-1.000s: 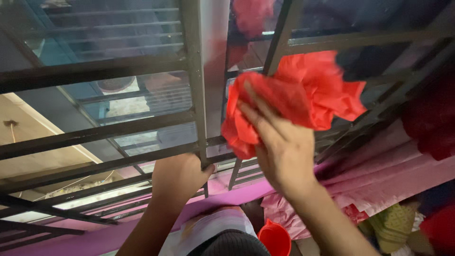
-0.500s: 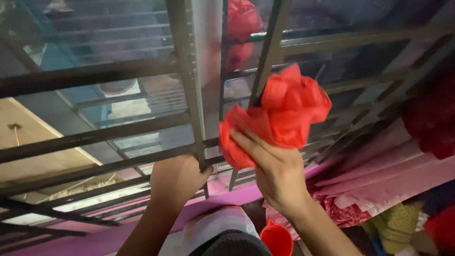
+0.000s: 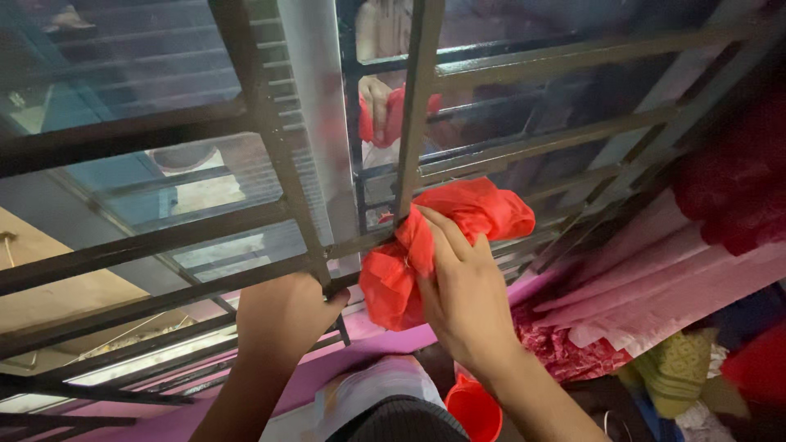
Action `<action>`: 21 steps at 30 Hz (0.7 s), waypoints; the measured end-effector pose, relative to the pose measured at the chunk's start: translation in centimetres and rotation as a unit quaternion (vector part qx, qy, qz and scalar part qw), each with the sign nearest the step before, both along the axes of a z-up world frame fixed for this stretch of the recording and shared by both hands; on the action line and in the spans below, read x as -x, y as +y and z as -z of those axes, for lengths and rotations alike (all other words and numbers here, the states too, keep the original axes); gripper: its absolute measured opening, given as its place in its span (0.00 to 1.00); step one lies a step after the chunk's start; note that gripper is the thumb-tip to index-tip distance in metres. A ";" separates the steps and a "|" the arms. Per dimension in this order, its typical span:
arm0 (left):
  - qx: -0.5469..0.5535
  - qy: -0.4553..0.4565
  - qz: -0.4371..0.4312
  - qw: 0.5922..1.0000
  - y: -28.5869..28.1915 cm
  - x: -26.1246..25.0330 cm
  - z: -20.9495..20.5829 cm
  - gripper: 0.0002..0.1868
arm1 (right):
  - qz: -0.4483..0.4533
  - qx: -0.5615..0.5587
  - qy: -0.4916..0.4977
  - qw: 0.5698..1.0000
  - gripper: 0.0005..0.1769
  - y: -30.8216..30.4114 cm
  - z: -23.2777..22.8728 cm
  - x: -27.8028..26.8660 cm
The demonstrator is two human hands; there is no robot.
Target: The person cleans a window and its metal grate using a red cloth, then rinses the cloth in a red bucket.
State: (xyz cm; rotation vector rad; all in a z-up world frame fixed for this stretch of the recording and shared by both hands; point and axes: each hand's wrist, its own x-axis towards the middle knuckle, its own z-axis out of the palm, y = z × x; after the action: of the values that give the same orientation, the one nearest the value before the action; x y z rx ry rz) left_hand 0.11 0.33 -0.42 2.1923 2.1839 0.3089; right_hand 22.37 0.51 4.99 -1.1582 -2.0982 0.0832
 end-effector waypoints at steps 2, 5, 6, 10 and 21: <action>0.043 -0.023 -0.019 0.999 0.1 -0.2 -0.1 0.24 | 0.024 0.010 -0.035 0.999 0.34 0.6 0.5 -0.9; 0.042 -0.017 -0.028 0.999 0.1 -0.3 -0.2 0.25 | 0.071 -0.038 -0.027 0.996 0.36 1.8 1.0 -3.4; 0.033 -0.015 -0.031 0.999 0.0 -0.4 -0.1 0.26 | 0.095 -0.031 -0.021 0.995 0.36 2.2 1.0 -4.2; 0.054 0.029 -0.030 0.998 0.1 0.0 0.2 0.30 | 0.121 -0.038 0.017 0.992 0.35 3.3 1.2 -5.0; 0.037 0.013 -0.038 0.999 0.3 -0.8 -0.2 0.23 | 0.072 -0.002 -0.028 0.997 0.36 2.6 3.0 -3.4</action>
State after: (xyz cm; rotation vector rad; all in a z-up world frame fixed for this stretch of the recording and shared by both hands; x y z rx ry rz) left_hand 0.91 0.61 -0.27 2.0907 2.2579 0.1992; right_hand 25.78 3.07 1.97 -1.3207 -2.0555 -0.0210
